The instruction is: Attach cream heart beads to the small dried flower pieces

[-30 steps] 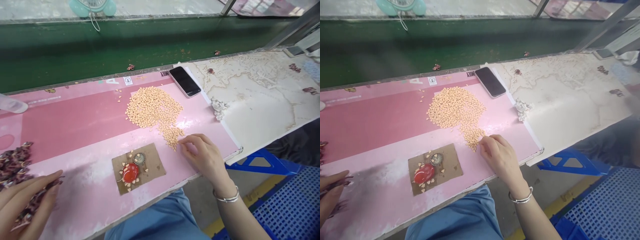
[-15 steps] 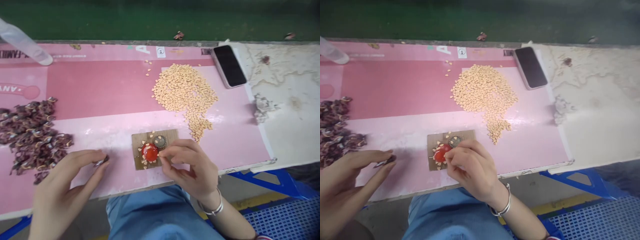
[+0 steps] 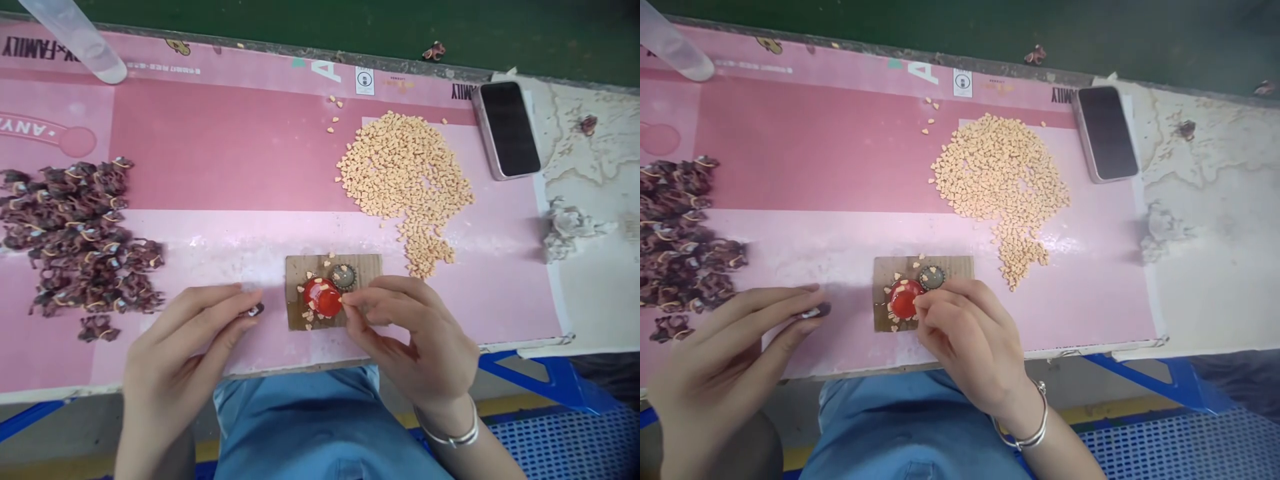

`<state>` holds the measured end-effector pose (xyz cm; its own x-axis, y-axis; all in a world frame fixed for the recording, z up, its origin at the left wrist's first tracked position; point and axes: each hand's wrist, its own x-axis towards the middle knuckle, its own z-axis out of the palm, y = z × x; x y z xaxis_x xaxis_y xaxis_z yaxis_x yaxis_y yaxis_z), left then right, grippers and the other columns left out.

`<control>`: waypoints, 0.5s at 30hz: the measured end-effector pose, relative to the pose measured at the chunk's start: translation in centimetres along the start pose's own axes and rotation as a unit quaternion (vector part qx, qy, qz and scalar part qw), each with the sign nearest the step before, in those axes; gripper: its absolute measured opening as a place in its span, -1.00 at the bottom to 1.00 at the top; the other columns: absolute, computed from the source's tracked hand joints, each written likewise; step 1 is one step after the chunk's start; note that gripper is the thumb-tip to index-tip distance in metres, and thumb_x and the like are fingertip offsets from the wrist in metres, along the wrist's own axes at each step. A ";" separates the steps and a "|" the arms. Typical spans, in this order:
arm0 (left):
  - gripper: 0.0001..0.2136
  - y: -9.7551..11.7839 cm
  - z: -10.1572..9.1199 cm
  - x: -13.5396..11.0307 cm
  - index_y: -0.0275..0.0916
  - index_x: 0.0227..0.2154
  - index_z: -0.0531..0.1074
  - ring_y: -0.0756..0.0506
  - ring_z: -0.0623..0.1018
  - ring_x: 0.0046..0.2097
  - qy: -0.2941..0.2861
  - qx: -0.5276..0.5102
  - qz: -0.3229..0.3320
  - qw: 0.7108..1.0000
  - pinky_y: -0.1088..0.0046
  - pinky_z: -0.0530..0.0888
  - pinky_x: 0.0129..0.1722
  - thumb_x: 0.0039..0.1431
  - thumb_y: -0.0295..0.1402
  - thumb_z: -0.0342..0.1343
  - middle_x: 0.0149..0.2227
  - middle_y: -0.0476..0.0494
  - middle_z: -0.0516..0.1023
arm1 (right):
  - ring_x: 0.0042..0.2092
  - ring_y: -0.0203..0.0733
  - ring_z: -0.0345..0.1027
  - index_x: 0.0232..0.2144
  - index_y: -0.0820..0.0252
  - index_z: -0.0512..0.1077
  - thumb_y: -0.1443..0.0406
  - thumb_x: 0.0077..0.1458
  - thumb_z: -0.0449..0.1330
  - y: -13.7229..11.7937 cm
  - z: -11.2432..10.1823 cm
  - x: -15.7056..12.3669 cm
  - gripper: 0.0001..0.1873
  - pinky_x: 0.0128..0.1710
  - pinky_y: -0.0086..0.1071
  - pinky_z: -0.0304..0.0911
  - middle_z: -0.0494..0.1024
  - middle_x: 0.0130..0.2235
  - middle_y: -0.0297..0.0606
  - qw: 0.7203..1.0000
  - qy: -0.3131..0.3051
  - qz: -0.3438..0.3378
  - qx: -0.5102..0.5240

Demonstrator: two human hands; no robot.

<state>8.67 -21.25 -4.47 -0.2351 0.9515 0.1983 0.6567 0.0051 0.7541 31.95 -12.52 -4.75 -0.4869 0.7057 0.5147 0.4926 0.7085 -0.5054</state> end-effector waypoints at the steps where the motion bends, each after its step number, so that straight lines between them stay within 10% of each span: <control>1: -0.75 0.2 0.3 -0.1 0.06 -0.04 0.68 -0.03 0.71 -0.08 0.016 -0.021 -0.012 1.000 0.49 0.66 -0.01 0.42 -0.48 0.24 -0.07 0.10 0.73 | -0.31 -0.19 0.66 -0.24 0.03 0.36 0.61 0.21 0.32 0.0 0.0 0.0 -0.63 -0.30 -0.38 0.66 0.75 -0.32 -0.35 1.000 -0.003 0.001 0.000; 15: -0.85 1.1 1.8 -0.3 -0.22 -0.21 0.55 -0.04 0.75 -0.05 -0.014 -0.080 0.177 0.981 0.44 0.77 0.04 0.37 -0.62 0.20 -0.16 -0.08 0.72 | -0.32 -0.23 0.67 -0.35 -0.02 0.15 0.57 0.15 0.28 -2.9 -0.9 1.1 -0.55 -0.31 -0.36 0.65 0.75 -0.37 -0.46 0.983 0.002 0.100 0.153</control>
<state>10.72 -21.03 -4.82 0.0090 0.8929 0.4502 0.5730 -0.3736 0.7294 30.57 -13.81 -2.09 -0.3991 0.8312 0.3870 0.3375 0.5256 -0.7809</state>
